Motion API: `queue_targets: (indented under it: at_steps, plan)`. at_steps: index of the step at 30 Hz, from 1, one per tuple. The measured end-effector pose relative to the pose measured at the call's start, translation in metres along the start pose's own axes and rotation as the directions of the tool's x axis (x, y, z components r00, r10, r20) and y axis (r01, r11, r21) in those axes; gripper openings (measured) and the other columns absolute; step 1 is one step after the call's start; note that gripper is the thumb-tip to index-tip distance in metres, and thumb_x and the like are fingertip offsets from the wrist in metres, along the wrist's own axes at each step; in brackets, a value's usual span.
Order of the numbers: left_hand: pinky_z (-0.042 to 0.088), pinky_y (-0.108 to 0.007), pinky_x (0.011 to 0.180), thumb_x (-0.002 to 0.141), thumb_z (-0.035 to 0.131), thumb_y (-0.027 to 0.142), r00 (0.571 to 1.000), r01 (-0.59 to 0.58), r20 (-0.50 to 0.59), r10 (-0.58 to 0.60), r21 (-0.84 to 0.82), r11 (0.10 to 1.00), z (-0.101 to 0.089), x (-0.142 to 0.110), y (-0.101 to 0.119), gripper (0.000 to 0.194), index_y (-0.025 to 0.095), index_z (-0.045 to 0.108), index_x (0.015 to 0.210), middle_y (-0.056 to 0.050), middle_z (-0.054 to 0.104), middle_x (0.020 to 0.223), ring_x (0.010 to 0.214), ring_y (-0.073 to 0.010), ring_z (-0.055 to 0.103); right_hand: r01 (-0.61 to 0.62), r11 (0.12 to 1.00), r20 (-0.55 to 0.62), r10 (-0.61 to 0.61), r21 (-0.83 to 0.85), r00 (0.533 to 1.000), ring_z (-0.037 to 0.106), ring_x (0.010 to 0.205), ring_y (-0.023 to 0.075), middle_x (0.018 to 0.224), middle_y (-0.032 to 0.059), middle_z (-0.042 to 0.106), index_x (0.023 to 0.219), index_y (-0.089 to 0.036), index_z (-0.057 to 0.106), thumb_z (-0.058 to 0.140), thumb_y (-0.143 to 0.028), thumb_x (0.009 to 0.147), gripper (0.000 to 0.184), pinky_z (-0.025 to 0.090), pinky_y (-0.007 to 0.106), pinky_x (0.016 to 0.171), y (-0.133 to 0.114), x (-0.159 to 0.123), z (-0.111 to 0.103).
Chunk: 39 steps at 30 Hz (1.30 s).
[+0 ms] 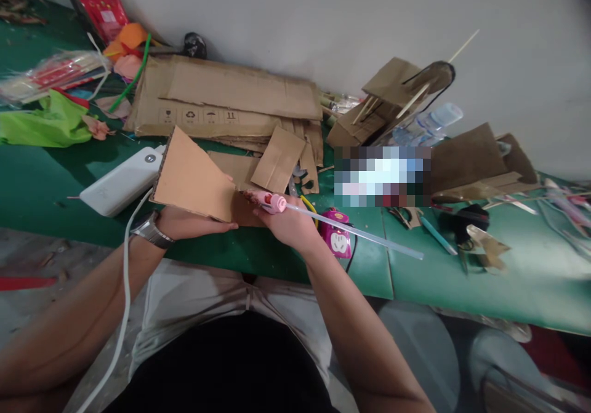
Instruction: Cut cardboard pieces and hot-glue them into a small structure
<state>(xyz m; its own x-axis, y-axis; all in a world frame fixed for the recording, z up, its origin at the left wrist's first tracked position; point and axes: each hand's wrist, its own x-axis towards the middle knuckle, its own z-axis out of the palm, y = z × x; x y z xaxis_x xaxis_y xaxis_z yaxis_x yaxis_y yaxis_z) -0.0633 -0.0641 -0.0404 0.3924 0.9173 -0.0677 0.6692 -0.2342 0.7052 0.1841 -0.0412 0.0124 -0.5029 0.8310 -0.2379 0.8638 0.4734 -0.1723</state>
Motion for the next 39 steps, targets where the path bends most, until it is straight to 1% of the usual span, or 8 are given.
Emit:
queue_targets:
  at_steps: [4,6,10,15,20,27,35,39]
  plan:
    - [0.020,-0.057,0.131,0.081,0.066,0.070,0.999,0.052,0.005,-0.052,0.005,0.999,-0.003,0.000,0.000,0.092,0.026,0.033,0.155,-0.012,0.053,0.155,0.148,-0.0402,0.045,0.010,0.998,-0.029,-0.009,0.058,1.000,0.071,0.114,0.0298,0.129,0.0095,0.076,0.141,-0.027,0.067,0.053,-0.039,0.107,0.039,0.051,0.035,0.089,0.002,0.000,0.002]
    - [0.021,-0.057,0.130,0.081,0.065,0.069,0.998,0.058,0.020,-0.058,-0.013,0.998,-0.002,0.000,0.001,0.091,0.027,0.031,0.155,-0.011,0.055,0.154,0.146,-0.0390,0.047,0.014,0.992,-0.063,-0.006,0.125,0.998,0.071,0.112,0.0286,0.125,0.0092,0.077,0.136,-0.027,0.071,0.058,-0.039,0.105,0.036,0.051,0.034,0.088,0.002,-0.002,0.003]
    - [0.027,-0.055,0.128,0.084,0.064,0.065,0.998,0.049,0.048,-0.047,-0.051,0.997,-0.001,0.000,0.003,0.090,0.023,0.029,0.155,-0.012,0.056,0.154,0.144,-0.0352,0.049,-0.027,0.939,-0.168,0.090,0.343,0.982,0.072,0.101,0.0241,0.111,0.0072,0.078,0.120,-0.026,0.077,0.068,-0.040,0.098,0.028,0.051,0.031,0.083,0.002,-0.006,0.004]
    - [0.021,-0.050,0.131,0.084,0.063,0.065,0.994,0.096,0.052,-0.092,-0.093,0.991,-0.004,-0.001,0.005,0.088,0.018,0.031,0.152,-0.015,0.053,0.156,0.146,-0.0333,0.048,-0.107,0.862,-0.140,0.201,0.496,0.970,0.073,0.086,0.0226,0.097,0.0049,0.078,0.108,-0.023,0.078,0.072,-0.044,0.092,0.027,0.051,0.030,0.072,0.003,-0.007,0.006]
    - [0.017,-0.051,0.133,0.079,0.065,0.069,0.996,0.088,0.002,-0.088,-0.006,0.996,-0.005,-0.001,0.010,0.097,0.018,0.030,0.153,-0.015,0.050,0.157,0.149,-0.0357,0.043,-0.047,0.939,-0.132,0.097,0.341,0.986,0.074,0.098,0.0239,0.110,0.0043,0.080,0.124,-0.030,0.077,0.066,-0.038,0.099,0.029,0.053,0.030,0.082,0.004,-0.003,0.006]
    - [0.013,-0.051,0.133,0.080,0.065,0.068,0.996,0.084,0.017,-0.083,-0.069,0.994,-0.004,0.000,0.005,0.095,0.020,0.030,0.153,-0.014,0.049,0.157,0.149,-0.0344,0.044,0.008,0.999,-0.035,-0.007,0.052,0.999,0.073,0.108,0.0277,0.122,0.0094,0.078,0.135,-0.026,0.071,0.052,-0.036,0.107,0.035,0.052,0.033,0.085,-0.001,-0.004,-0.003]
    - [0.015,-0.056,0.132,0.083,0.068,0.060,0.998,0.060,0.019,-0.059,-0.078,0.995,-0.007,-0.001,0.013,0.090,0.019,0.029,0.152,-0.016,0.050,0.157,0.147,-0.0366,0.044,0.063,0.997,0.039,-0.061,-0.042,0.997,0.070,0.117,0.0309,0.134,0.0137,0.073,0.146,-0.022,0.062,0.040,-0.030,0.111,0.043,0.052,0.036,0.089,-0.004,-0.004,-0.009]
    - [0.017,-0.053,0.132,0.083,0.068,0.058,0.999,0.050,0.028,-0.047,-0.121,0.991,-0.008,0.000,0.016,0.085,0.020,0.033,0.149,-0.014,0.053,0.156,0.147,-0.0360,0.044,0.033,0.998,0.069,-0.029,-0.061,0.997,0.071,0.114,0.0324,0.130,0.0156,0.075,0.140,-0.020,0.066,0.039,-0.029,0.110,0.042,0.053,0.038,0.088,-0.007,-0.005,-0.012]
